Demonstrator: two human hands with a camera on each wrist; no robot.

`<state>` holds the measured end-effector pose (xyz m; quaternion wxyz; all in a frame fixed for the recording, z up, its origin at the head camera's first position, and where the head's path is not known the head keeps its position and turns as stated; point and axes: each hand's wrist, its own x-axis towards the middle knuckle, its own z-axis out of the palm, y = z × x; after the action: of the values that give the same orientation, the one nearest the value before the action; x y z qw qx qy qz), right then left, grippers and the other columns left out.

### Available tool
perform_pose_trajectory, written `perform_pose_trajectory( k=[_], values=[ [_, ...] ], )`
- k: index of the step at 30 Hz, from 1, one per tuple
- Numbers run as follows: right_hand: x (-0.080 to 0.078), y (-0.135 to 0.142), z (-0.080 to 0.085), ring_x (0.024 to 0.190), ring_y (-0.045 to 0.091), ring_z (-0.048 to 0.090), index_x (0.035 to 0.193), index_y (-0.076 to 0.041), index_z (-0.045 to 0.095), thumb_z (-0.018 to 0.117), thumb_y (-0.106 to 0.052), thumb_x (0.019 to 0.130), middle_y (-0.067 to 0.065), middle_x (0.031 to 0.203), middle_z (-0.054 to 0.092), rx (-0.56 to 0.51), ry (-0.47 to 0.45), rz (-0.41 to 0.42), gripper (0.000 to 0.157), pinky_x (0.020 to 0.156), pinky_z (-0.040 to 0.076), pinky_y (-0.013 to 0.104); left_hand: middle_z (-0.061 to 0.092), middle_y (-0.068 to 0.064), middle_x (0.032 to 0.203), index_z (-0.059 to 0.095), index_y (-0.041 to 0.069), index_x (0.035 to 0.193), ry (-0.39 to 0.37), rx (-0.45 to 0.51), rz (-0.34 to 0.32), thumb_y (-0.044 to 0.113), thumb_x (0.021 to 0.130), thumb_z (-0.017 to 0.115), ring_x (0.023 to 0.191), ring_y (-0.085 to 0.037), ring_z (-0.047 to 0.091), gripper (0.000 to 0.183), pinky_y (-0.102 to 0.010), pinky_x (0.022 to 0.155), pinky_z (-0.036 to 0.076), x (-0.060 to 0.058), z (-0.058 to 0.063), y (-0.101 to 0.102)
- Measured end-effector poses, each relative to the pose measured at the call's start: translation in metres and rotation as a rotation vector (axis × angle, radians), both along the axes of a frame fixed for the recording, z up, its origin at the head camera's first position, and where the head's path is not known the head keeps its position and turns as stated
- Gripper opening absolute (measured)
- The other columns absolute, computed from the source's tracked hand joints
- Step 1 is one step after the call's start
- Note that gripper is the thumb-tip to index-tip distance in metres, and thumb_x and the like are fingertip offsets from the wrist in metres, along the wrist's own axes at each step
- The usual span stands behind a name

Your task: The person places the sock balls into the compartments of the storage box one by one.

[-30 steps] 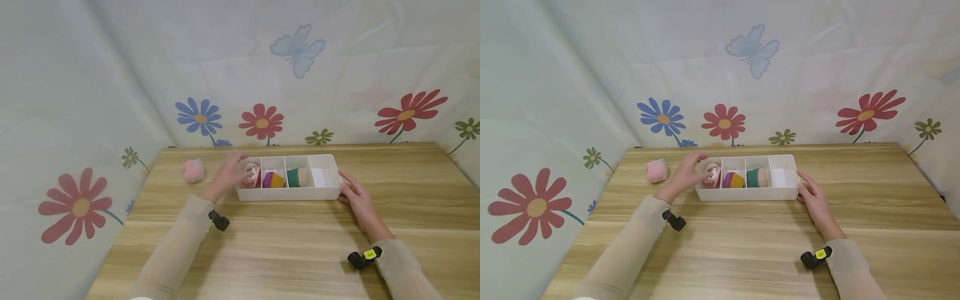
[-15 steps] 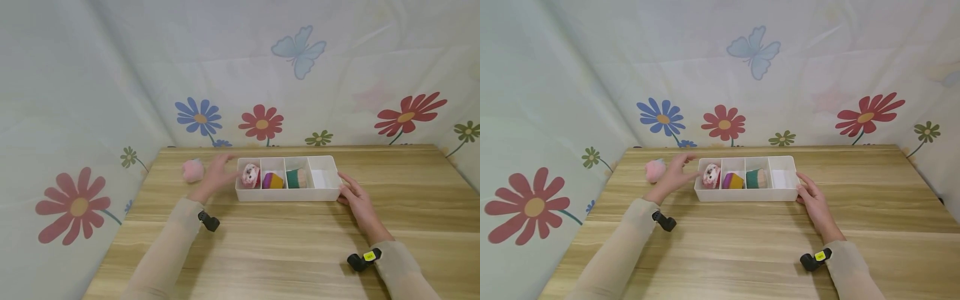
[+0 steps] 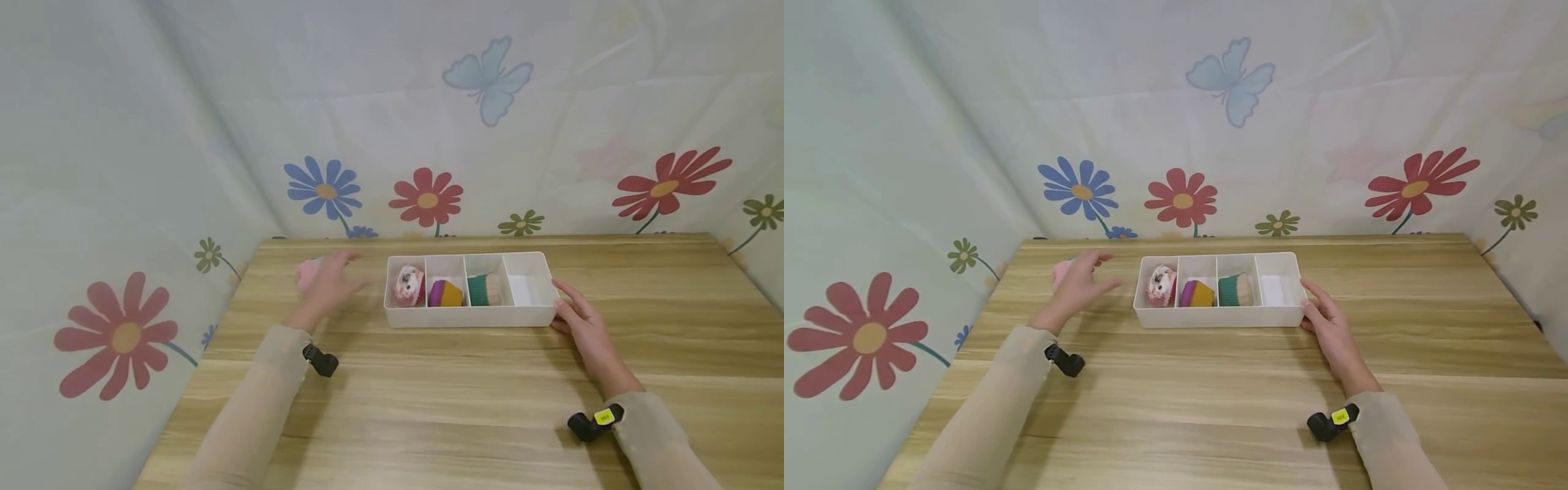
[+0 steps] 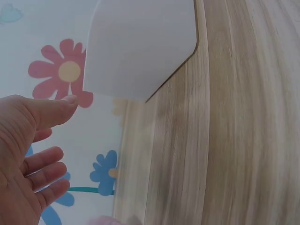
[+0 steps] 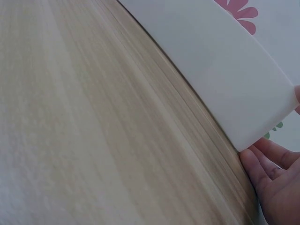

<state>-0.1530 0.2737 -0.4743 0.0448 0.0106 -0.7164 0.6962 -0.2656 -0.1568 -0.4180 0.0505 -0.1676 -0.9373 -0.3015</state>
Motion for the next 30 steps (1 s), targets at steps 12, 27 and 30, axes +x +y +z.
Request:
perform_pose_trajectory(
  k=[12, 27, 30],
  values=[
    [-0.001, 0.0, -0.001, 0.09, 0.006, 0.058, 0.144, -0.017, 0.036, 0.05, -0.029, 0.096, 0.003, 0.111, 0.053, 0.026, 0.005, 0.001, 0.051, 0.076, 0.049, 0.017, 0.05, -0.014, 0.129, 0.049, 0.008, 0.131, 0.044, -0.058, 0.028, 0.033, 0.081, 0.071, 0.12, -0.032, 0.041, 0.061, -0.057, 0.101, 0.019, -0.004, -0.007, -0.027],
    [0.0, 0.001, 0.0, 0.09, 0.007, 0.058, 0.144, -0.019, 0.036, 0.05, -0.029, 0.096, 0.002, 0.112, 0.052, 0.011, 0.003, 0.005, 0.051, 0.077, 0.048, 0.016, 0.045, -0.022, 0.126, 0.049, 0.001, 0.128, 0.008, -0.034, 0.054, 0.026, 0.079, 0.072, 0.116, -0.037, 0.042, 0.059, -0.05, 0.098, 0.034, -0.019, -0.008, -0.054],
    [0.001, 0.0, 0.0, 0.09, 0.007, 0.058, 0.144, -0.018, 0.036, 0.05, -0.029, 0.096, 0.002, 0.111, 0.053, 0.01, -0.001, 0.004, 0.051, 0.077, 0.048, 0.016, 0.046, -0.024, 0.124, 0.05, 0.0, 0.126, 0.02, -0.011, 0.044, 0.026, 0.08, 0.072, 0.115, -0.037, 0.041, 0.057, -0.05, 0.097, 0.033, -0.021, -0.01, -0.058]
  ],
)
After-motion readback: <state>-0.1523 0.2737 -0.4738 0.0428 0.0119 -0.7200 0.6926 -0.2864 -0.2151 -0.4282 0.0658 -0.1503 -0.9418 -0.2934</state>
